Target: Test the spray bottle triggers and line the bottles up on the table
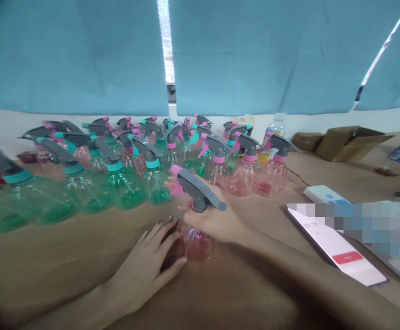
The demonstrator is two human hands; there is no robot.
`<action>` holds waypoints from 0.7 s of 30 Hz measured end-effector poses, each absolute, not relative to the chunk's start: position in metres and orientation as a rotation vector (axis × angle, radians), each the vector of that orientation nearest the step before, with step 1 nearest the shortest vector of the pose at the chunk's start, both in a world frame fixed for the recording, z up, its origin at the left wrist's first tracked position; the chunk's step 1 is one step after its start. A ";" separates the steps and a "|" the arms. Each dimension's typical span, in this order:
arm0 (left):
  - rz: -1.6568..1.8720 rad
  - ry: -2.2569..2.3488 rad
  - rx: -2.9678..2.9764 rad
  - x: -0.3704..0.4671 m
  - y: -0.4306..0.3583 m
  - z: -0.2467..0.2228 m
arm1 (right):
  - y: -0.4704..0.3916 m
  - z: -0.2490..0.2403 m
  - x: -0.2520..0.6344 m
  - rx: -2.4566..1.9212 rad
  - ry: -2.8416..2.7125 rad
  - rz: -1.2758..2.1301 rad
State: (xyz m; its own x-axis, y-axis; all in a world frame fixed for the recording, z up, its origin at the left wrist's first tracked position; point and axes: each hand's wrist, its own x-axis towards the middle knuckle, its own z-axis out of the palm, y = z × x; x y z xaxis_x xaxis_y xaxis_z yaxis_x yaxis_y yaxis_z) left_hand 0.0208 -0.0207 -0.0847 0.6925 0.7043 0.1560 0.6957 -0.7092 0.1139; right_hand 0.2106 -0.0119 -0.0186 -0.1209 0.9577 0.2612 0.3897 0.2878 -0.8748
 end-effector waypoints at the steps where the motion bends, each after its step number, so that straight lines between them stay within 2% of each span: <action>1: 0.298 1.178 2.848 0.021 -0.021 -0.084 | -0.012 -0.019 0.211 -1.236 -1.677 0.818; 10: 0.359 1.146 2.840 0.020 -0.021 -0.086 | -0.013 -0.017 0.212 -1.178 -1.669 0.867; 21: 0.319 1.149 2.836 0.020 -0.021 -0.085 | -0.014 -0.015 0.212 -1.230 -1.696 0.771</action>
State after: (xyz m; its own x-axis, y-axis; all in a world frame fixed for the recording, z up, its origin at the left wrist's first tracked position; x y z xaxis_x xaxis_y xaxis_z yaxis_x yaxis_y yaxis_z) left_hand 0.0203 -0.0208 -0.0845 0.6999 0.6945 0.1668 0.6811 -0.7193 0.1371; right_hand 0.2117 -0.0142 -0.0153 -0.1246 0.9482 0.2921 0.4033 0.3174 -0.8583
